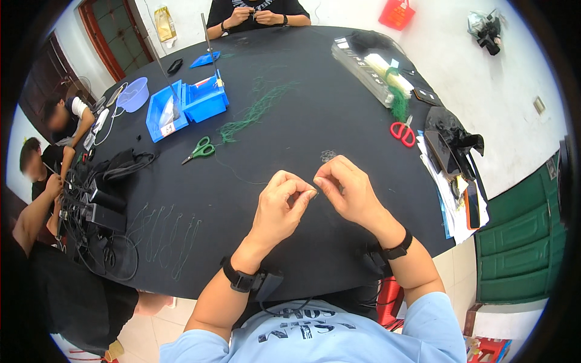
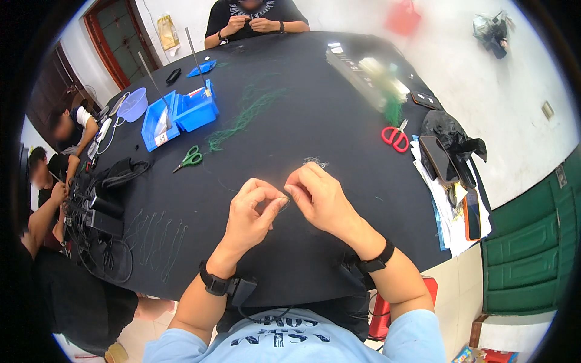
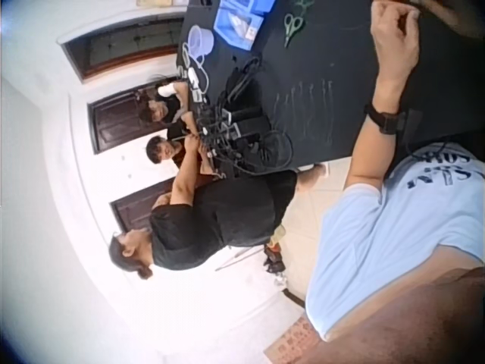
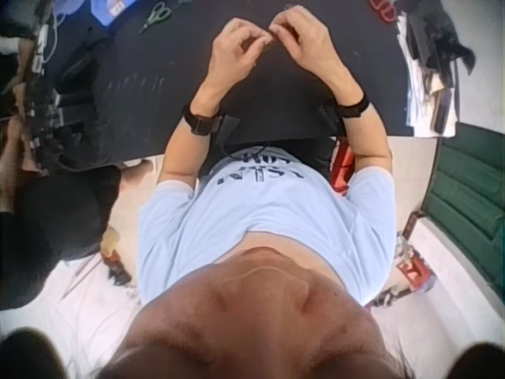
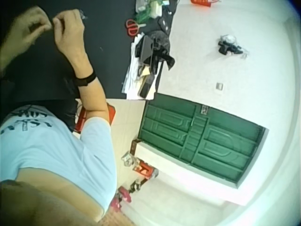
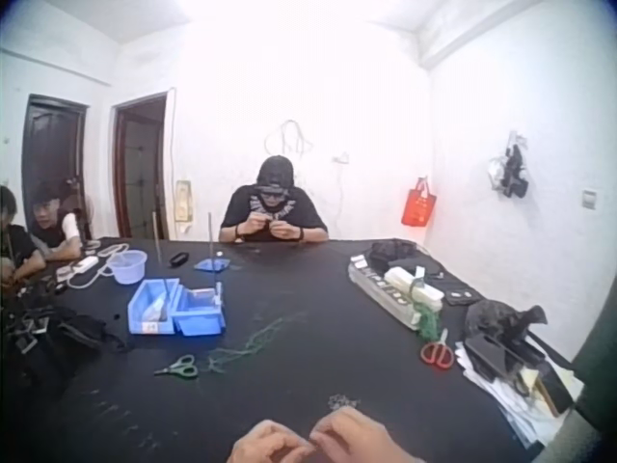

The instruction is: The person attaches a small hook and a swivel to a fishing line by hand, pulling the line to test the knots.

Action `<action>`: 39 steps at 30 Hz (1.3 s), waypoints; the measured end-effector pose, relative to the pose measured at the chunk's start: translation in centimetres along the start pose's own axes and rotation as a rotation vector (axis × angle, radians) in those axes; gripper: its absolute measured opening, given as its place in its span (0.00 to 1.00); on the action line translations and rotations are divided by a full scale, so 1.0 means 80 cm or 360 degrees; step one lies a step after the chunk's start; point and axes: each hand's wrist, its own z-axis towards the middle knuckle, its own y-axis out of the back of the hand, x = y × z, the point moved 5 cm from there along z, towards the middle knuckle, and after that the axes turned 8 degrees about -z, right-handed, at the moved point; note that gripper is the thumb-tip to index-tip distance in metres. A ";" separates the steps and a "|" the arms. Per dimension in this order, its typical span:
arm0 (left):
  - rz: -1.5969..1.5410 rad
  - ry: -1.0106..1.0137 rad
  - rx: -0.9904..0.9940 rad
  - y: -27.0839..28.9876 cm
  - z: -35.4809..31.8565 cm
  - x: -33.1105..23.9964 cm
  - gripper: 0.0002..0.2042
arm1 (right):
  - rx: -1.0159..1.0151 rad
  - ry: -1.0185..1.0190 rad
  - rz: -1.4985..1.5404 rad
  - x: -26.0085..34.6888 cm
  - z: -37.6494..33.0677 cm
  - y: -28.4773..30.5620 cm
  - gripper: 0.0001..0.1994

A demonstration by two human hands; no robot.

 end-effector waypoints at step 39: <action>-0.0086 0.0101 -0.0096 0.001 -0.003 0.002 0.02 | 0.0087 -0.0218 0.0116 -0.007 -0.002 -0.001 0.04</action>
